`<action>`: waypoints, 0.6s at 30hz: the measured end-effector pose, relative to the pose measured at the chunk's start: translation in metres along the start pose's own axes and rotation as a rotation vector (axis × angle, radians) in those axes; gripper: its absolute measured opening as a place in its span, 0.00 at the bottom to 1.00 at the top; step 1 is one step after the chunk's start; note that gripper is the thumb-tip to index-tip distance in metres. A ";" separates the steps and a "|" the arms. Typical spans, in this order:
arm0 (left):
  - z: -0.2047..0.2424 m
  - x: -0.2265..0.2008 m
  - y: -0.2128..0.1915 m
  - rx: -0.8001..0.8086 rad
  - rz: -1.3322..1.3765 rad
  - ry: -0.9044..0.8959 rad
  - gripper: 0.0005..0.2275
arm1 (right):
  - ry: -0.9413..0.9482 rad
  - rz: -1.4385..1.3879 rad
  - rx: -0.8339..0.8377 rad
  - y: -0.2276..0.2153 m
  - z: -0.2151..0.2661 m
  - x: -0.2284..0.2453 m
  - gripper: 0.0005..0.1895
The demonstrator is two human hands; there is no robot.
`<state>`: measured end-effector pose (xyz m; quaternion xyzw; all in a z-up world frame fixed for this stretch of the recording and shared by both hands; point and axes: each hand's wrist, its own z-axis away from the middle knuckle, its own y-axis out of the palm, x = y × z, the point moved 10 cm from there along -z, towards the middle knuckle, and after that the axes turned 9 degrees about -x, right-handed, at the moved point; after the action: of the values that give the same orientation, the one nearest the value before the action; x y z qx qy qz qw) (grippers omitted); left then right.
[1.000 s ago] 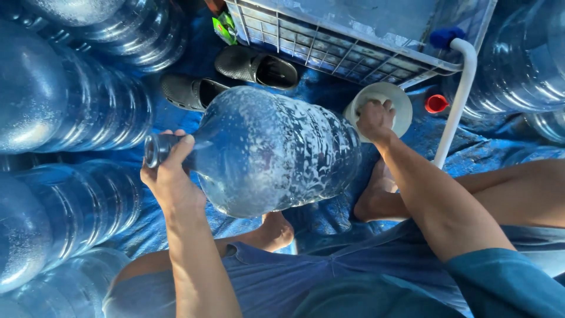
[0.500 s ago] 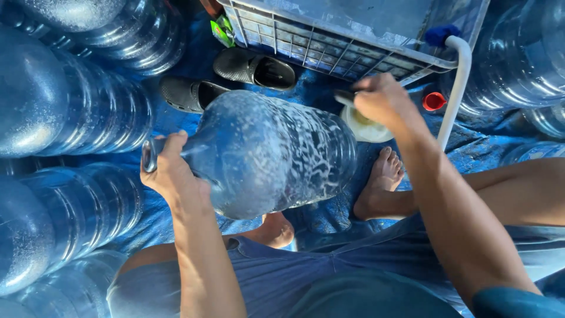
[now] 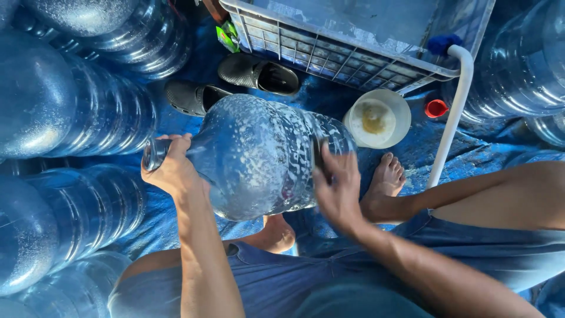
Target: Scrubbing the exterior of large plastic water jugs with a cleaning pad to remove dirt or labels.
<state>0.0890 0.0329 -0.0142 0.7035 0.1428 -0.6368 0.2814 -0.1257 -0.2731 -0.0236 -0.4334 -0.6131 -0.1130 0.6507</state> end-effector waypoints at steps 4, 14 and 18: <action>0.009 0.001 0.003 -0.027 0.007 -0.041 0.13 | 0.228 0.012 0.072 0.030 -0.067 -0.024 0.24; 0.012 -0.006 -0.007 -0.133 -0.003 -0.001 0.14 | -0.283 0.041 -0.031 -0.008 0.014 0.019 0.27; 0.017 -0.003 0.007 -0.024 -0.033 -0.038 0.12 | -0.278 0.168 -0.028 0.007 -0.071 -0.003 0.24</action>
<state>0.0789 0.0177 -0.0106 0.6854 0.1567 -0.6528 0.2820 -0.0718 -0.3195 -0.0205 -0.5034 -0.6572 -0.0057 0.5609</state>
